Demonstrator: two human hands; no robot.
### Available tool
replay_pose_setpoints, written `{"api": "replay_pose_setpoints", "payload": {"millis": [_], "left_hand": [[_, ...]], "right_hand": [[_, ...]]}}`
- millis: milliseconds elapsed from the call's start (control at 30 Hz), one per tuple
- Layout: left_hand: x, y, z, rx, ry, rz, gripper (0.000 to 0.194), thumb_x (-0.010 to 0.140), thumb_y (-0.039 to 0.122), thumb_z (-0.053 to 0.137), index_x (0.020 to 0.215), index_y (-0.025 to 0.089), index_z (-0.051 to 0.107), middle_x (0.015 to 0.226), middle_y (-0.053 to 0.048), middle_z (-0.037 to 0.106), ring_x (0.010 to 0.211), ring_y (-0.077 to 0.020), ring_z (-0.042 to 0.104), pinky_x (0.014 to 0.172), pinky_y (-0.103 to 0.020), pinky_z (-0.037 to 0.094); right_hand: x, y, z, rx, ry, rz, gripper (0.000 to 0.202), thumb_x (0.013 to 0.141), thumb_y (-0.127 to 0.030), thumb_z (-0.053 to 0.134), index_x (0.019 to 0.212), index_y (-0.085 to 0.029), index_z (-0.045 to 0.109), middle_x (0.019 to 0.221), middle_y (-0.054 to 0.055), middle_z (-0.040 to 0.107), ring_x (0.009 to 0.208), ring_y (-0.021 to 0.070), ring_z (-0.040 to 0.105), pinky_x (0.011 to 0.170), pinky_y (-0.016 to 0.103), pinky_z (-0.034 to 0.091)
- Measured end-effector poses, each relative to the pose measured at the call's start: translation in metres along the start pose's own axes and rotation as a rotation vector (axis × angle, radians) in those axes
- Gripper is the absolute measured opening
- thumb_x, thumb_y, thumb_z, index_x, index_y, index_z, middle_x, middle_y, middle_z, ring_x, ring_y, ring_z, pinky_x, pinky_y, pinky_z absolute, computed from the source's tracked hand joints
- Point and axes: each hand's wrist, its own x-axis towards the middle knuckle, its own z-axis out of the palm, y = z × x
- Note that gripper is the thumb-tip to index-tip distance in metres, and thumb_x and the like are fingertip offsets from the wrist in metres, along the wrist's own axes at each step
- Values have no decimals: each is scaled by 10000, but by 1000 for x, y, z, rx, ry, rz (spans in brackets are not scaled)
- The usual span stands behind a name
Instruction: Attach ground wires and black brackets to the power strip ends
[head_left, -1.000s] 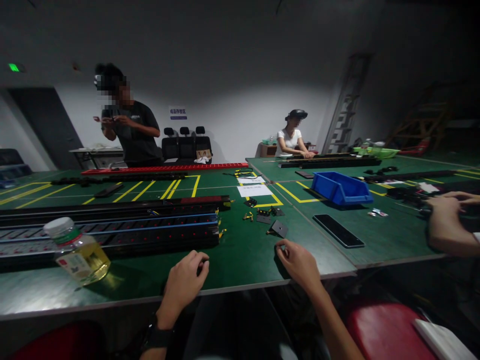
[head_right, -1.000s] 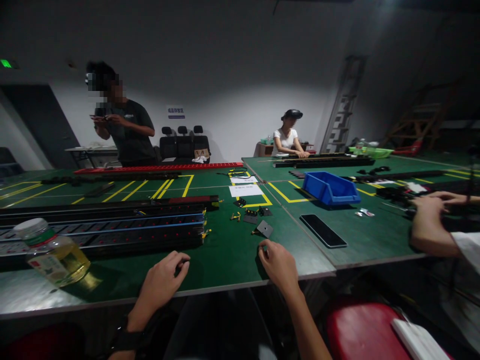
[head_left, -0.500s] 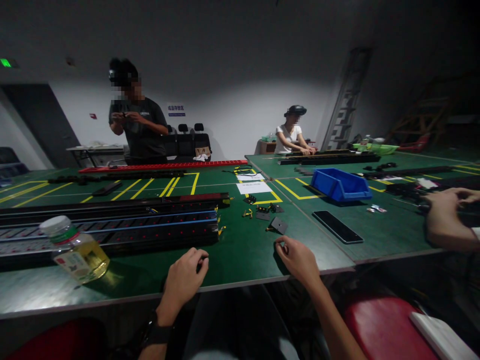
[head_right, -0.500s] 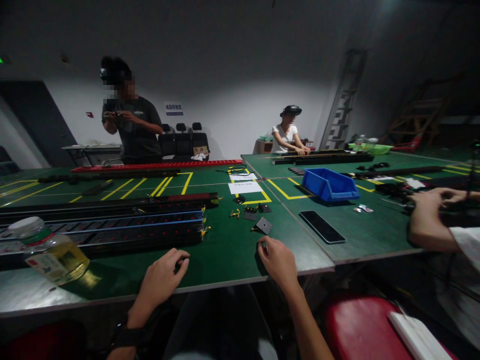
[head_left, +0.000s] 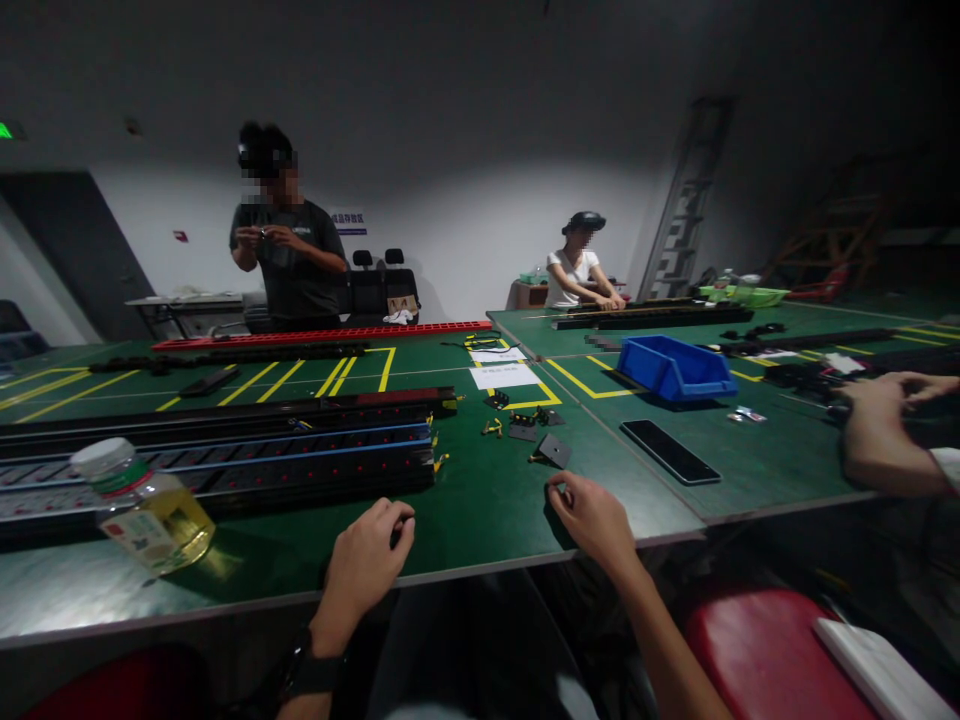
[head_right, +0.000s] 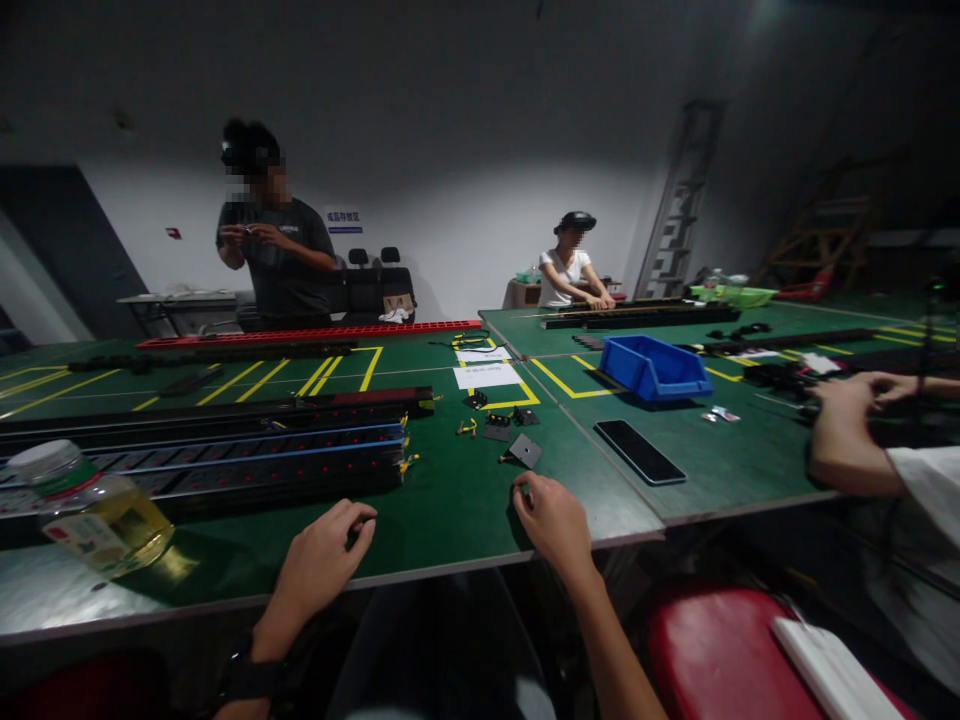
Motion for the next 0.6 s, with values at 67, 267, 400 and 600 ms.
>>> {"api": "replay_pose_setpoints", "payload": {"millis": [67,267,400,600], "left_hand": [[0,0,0,-4,2,4,223,1038,296,491,1067,262,710,1022,-10,707,925,-192,705,763,-297,459],[1,0,0,11,-3,-3,225,1039,298,489,1073,266,709,1035,-11,713,930,-192,710,764,-293,463],[0,1,0,32,-10,-8,220,1042,297,494,1080,272,709,1039,-13,718,939,-194,712,769,-287,466],[1,3,-1,68,-27,-7,228,1050,291,479,1089,274,703,1049,-12,716,959,-197,711,776,-286,476]], "right_hand": [[0,0,0,4,0,-1,309,988,-381,464,992,-238,738,743,28,687,705,221,643,630,301,337],[1,-1,0,-2,-8,5,298,990,-371,466,982,-241,734,773,33,705,732,226,660,639,304,346],[2,-1,-1,-5,-20,0,293,997,-366,467,995,-238,731,781,34,707,751,229,668,651,308,350],[3,-1,-2,-4,-34,3,275,998,-360,477,995,-241,725,794,28,712,765,226,672,649,305,348]]}}
